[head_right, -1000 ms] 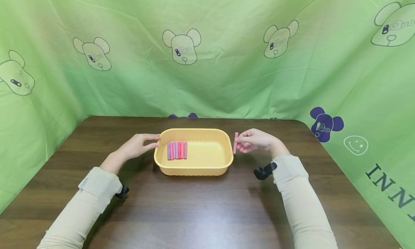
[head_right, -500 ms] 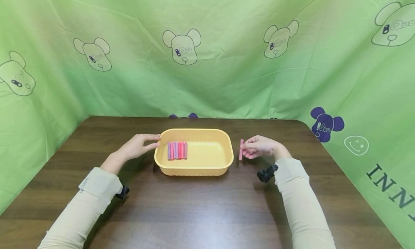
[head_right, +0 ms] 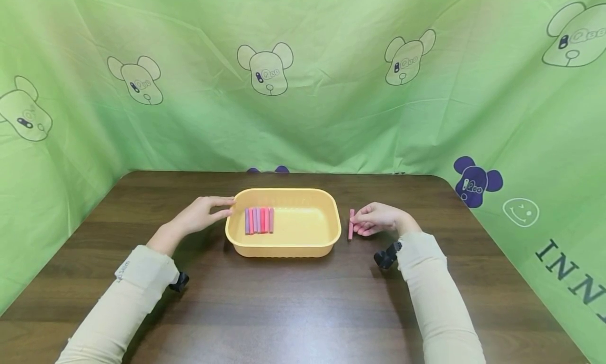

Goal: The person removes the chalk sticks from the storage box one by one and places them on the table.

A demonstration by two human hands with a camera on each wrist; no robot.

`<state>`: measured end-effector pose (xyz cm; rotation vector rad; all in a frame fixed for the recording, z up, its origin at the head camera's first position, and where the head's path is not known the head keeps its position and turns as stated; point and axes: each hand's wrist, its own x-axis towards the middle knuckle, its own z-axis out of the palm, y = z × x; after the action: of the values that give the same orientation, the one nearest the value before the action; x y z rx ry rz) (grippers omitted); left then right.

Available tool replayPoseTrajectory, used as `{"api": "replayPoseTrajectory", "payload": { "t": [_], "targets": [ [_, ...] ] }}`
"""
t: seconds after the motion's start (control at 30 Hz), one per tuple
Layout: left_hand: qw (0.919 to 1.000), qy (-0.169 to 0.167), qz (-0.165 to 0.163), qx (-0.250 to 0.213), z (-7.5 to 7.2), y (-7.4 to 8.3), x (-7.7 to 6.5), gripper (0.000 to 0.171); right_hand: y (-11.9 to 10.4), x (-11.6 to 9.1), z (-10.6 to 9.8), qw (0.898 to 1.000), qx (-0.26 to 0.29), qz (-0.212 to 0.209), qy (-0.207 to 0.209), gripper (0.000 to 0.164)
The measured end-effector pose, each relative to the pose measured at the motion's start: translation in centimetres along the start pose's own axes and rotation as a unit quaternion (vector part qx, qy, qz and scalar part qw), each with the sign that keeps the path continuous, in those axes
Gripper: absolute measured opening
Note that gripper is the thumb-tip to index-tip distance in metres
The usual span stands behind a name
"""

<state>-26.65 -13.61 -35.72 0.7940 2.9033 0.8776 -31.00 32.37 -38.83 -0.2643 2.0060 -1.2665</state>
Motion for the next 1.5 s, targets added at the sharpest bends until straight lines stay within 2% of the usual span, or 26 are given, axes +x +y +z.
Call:
{"api": "replayPoseTrajectory", "payload": {
  "t": [0.67,1.5],
  "targets": [
    [1.0,0.003,0.003,-0.003,-0.1,0.1,0.0,0.04,-0.4,0.9,0.7,0.997,-0.031,0.062,0.04,0.019],
    [1.0,0.005,0.008,-0.003,0.0,0.0,0.0,0.039,-1.0,0.6,1.1,0.996,-0.011,0.067,0.049,0.017]
  ]
}}
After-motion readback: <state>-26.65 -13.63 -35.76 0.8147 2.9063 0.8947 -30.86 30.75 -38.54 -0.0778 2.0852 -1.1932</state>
